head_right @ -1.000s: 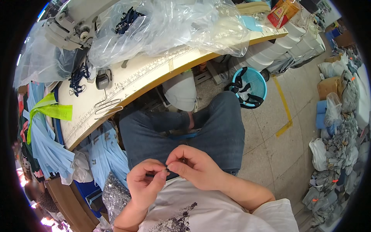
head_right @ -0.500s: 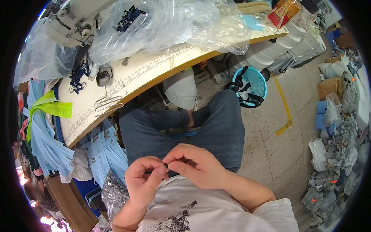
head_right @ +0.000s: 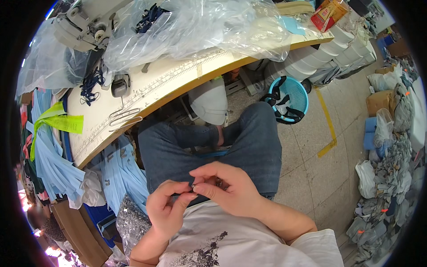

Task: Assembling cord stoppers by threading small elastic loops through plastic toggles.

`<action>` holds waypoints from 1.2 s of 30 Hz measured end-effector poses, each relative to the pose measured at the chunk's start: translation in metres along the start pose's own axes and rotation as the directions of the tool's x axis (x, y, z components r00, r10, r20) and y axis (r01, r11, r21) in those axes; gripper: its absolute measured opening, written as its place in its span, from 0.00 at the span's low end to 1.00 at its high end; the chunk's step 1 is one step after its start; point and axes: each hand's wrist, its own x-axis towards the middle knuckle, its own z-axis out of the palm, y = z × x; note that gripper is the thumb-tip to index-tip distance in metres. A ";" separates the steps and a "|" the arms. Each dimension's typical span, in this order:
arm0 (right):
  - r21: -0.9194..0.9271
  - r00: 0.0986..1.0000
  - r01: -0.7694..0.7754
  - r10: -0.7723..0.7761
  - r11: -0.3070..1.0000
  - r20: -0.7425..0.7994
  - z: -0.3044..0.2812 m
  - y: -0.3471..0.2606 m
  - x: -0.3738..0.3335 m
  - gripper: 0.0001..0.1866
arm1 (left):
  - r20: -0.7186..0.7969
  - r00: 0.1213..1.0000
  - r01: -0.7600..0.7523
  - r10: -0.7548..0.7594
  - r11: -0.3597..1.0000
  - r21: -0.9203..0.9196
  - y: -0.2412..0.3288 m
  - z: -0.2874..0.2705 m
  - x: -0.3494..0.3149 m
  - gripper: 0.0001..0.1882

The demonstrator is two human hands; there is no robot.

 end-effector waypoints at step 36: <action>0.060 0.997 -0.040 0.044 0.997 -0.063 -0.005 0.001 0.000 0.11 | 0.121 0.980 0.182 -0.160 0.964 -0.194 -0.013 0.001 0.008 0.09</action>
